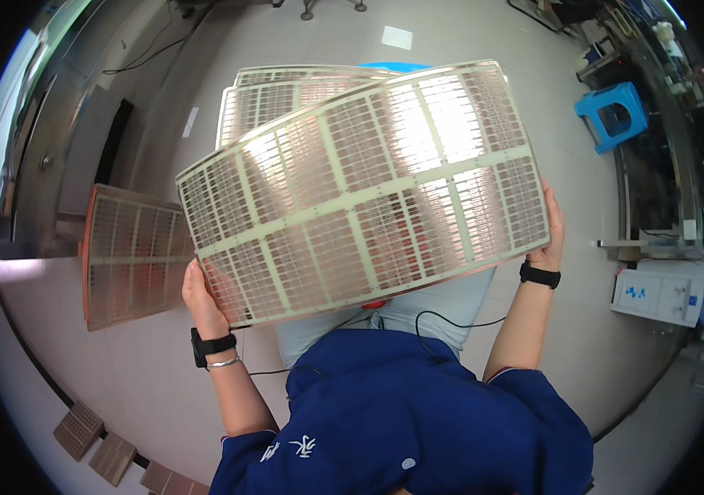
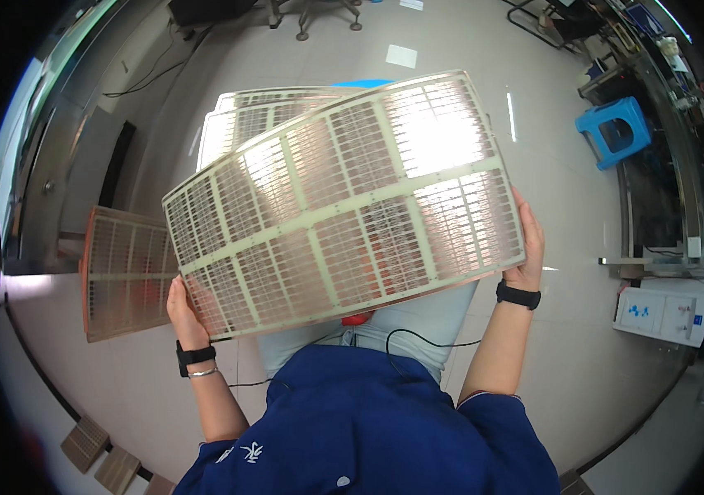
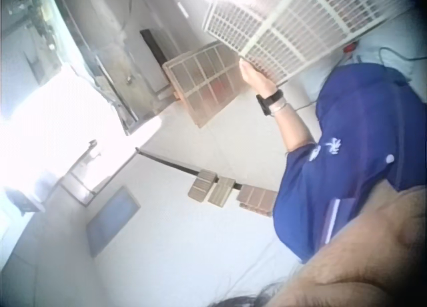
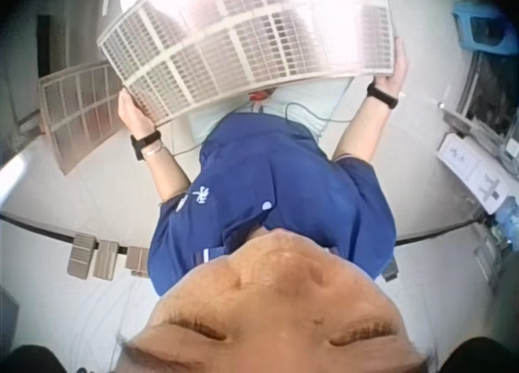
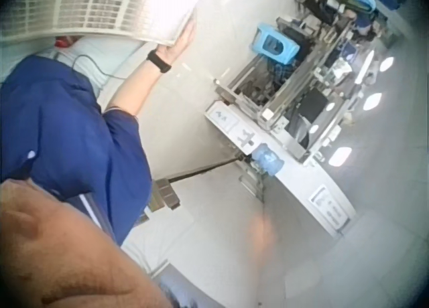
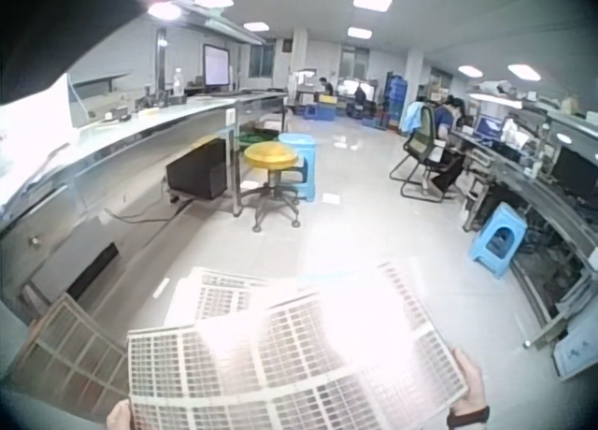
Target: Inspecting metal mesh filters and recording data on an inspection form.
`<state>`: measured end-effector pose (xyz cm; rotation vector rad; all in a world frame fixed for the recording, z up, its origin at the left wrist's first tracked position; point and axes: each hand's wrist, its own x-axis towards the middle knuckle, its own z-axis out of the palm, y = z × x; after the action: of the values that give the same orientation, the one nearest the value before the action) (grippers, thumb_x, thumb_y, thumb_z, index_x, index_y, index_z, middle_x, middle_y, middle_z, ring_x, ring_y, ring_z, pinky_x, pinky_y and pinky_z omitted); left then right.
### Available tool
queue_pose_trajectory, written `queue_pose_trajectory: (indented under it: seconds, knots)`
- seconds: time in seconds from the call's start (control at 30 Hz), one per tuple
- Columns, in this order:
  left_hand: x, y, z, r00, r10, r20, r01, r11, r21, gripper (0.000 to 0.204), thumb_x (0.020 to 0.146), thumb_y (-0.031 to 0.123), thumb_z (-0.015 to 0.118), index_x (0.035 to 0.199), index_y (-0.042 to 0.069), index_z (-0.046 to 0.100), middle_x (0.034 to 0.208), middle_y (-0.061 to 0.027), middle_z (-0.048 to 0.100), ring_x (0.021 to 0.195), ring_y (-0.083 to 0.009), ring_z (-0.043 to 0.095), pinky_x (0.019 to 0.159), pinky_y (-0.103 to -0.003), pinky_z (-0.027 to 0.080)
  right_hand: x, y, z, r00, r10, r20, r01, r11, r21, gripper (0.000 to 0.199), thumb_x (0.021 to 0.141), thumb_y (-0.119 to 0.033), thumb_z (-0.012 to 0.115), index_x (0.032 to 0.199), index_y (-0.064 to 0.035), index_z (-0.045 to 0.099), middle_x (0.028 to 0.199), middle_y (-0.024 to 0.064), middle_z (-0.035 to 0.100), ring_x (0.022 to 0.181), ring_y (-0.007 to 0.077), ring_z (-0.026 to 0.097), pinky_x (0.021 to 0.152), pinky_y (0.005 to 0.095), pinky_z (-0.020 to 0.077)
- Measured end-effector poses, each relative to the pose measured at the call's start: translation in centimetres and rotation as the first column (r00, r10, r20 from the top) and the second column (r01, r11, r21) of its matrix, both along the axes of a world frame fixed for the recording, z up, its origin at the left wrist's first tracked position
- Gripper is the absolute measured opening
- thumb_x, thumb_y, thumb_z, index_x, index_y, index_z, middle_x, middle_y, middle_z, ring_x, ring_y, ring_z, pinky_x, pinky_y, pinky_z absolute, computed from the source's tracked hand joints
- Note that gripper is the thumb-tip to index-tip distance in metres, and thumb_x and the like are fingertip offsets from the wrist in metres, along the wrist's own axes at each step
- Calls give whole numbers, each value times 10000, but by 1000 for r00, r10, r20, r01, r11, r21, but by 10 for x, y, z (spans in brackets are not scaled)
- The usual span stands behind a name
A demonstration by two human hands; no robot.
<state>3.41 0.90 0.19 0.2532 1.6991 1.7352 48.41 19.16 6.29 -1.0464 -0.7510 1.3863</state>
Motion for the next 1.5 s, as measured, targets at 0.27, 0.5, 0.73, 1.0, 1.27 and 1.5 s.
queue_pose_trajectory:
  seconds: [0.27, 0.5, 0.73, 1.0, 1.27, 1.5]
  knots:
    - [-13, -6, -19, 992, -118, -45, 117, 993, -15, 307, 957, 262, 428, 1080, 7, 547, 989, -38, 604, 881, -118, 578, 734, -267, 468, -6, -5, 12, 994, -30, 106, 28, 999, 25, 367, 925, -185, 461, 1168, 85, 509, 1090, 163, 598, 943, 184, 612, 808, 269, 503]
    - [-7, 1, -14, 995, -78, -66, 72, 993, -91, 258, 946, 299, 459, 970, 60, 553, 810, 19, 562, 707, -71, 525, 620, -222, 431, -13, -7, 26, 991, -11, 135, 6, 999, 36, 371, 919, -211, 487, 1144, 81, 533, 1042, 147, 621, 892, 157, 622, 770, 247, 502]
    - [-11, 3, -16, 996, -85, 17, 87, 976, -199, 450, 931, 432, 431, 1031, 6, 539, 944, -41, 555, 862, -136, 533, 762, -299, 449, -5, -12, 25, 991, 69, 118, -83, 989, 120, 399, 907, -214, 515, 1176, 81, 506, 1051, 143, 620, 897, 151, 617, 774, 242, 495]
    - [-15, 1, -18, 996, -81, 21, 83, 992, -94, 379, 940, 400, 429, 895, 40, 542, 772, 4, 526, 674, -103, 509, 602, -265, 431, 4, -14, 29, 965, 183, 188, -201, 976, 83, 349, 901, -161, 523, 1164, 69, 518, 1039, 124, 620, 915, 143, 601, 799, 257, 480]
    - [-16, -3, -10, 998, -61, 10, 61, 998, 9, 366, 954, 360, 412, 961, 21, 549, 828, -16, 565, 700, -100, 532, 604, -243, 438, 21, -15, 15, 961, 226, 157, -238, 970, 58, 302, 900, -155, 521, 1122, 47, 552, 946, 68, 630, 833, 106, 594, 746, 225, 472]
    - [-18, 1, 1, 997, -51, -50, 60, 981, 187, 292, 958, 301, 425, 980, 39, 552, 852, 10, 570, 740, -85, 527, 651, -233, 434, 27, -12, 10, 940, 207, 272, -248, 961, 125, 296, 911, -195, 528, 1109, 25, 518, 963, 42, 609, 853, 89, 565, 758, 220, 448]
